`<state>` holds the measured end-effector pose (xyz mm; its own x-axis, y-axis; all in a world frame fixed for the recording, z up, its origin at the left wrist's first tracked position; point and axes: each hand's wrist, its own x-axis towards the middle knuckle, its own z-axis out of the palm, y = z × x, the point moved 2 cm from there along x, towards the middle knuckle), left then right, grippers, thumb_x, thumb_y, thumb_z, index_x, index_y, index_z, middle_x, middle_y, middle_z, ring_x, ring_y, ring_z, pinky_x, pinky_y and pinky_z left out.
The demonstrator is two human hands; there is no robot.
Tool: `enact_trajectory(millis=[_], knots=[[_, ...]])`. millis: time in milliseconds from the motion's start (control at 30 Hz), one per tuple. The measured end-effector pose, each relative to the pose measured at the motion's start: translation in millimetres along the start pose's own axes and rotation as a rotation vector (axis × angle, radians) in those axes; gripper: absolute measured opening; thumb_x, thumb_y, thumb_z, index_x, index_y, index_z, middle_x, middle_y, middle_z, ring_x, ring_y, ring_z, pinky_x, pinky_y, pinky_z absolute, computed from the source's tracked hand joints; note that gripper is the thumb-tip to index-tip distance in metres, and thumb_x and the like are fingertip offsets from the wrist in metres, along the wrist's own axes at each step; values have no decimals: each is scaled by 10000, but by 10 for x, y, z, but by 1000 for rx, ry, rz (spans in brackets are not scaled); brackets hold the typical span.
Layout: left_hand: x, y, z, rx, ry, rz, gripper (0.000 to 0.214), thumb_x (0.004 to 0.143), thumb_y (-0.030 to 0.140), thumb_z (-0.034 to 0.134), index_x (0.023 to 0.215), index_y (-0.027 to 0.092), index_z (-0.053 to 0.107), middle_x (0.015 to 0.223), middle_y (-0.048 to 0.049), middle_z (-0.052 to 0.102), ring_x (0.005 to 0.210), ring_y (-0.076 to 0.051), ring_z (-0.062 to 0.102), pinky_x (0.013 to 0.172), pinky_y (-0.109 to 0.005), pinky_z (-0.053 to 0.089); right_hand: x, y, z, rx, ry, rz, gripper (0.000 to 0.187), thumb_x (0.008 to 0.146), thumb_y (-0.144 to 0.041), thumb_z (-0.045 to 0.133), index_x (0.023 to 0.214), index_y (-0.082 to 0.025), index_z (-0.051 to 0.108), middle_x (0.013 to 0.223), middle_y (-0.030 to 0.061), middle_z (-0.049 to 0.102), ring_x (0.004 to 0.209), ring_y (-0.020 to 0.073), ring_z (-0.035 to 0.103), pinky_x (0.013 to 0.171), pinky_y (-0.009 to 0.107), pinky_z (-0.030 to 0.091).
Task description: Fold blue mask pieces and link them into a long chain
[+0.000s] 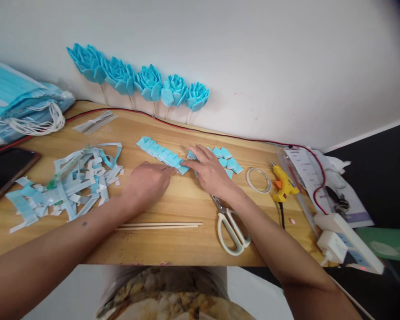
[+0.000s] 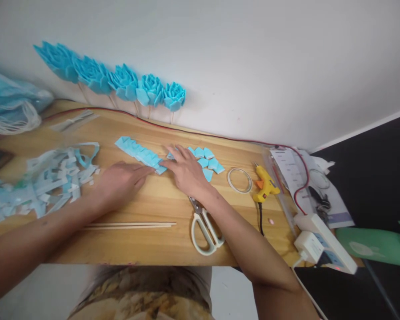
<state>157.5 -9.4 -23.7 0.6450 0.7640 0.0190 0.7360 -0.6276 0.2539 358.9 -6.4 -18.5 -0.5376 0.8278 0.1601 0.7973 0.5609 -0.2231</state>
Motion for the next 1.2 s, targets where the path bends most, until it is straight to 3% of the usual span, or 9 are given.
enact_trajectory(millis=[200, 433, 733, 933, 1200], knots=[[0, 41, -53, 134, -54, -91, 361, 973, 170, 385, 1158, 227, 690, 1100, -75, 754, 962, -261, 706, 826, -365, 487, -7, 68, 43, 13, 15, 53, 587, 808, 52, 444, 1241, -252, 699, 1553, 77, 441, 1462, 323, 337, 1165, 590, 314], [-31, -29, 22, 92, 36, -82, 398, 988, 229, 376, 1199, 288, 708, 1167, -33, 747, 979, -269, 711, 832, -375, 499, -98, 183, -23, 171, 153, 12, 627, 756, 60, 384, 1227, -226, 684, 1515, 84, 482, 1432, 260, 396, 1169, 540, 344], [-90, -39, -32, -1, 217, -117, 344, 967, 271, 440, 1106, 277, 755, 1038, -39, 781, 901, -265, 713, 730, -340, 484, -154, 194, -35, 181, 128, 8, 569, 754, 64, 386, 1122, -213, 721, 1476, 82, 514, 1416, 254, 419, 1158, 537, 367], [-82, 7, -26, -38, 171, -26, 333, 955, 216, 447, 1047, 273, 762, 1038, -27, 782, 895, -222, 709, 785, -317, 483, -151, 127, -55, 153, 98, -22, 569, 765, 74, 389, 1095, -224, 745, 1456, 95, 535, 1385, 254, 460, 1144, 535, 386], [-41, 4, 15, -68, 15, 26, 328, 969, 244, 427, 1054, 257, 744, 953, -43, 778, 897, -206, 701, 855, -314, 477, -132, 110, 43, 127, 50, -34, 544, 779, 70, 444, 1097, -237, 760, 1434, 89, 572, 1373, 271, 481, 1146, 549, 386]])
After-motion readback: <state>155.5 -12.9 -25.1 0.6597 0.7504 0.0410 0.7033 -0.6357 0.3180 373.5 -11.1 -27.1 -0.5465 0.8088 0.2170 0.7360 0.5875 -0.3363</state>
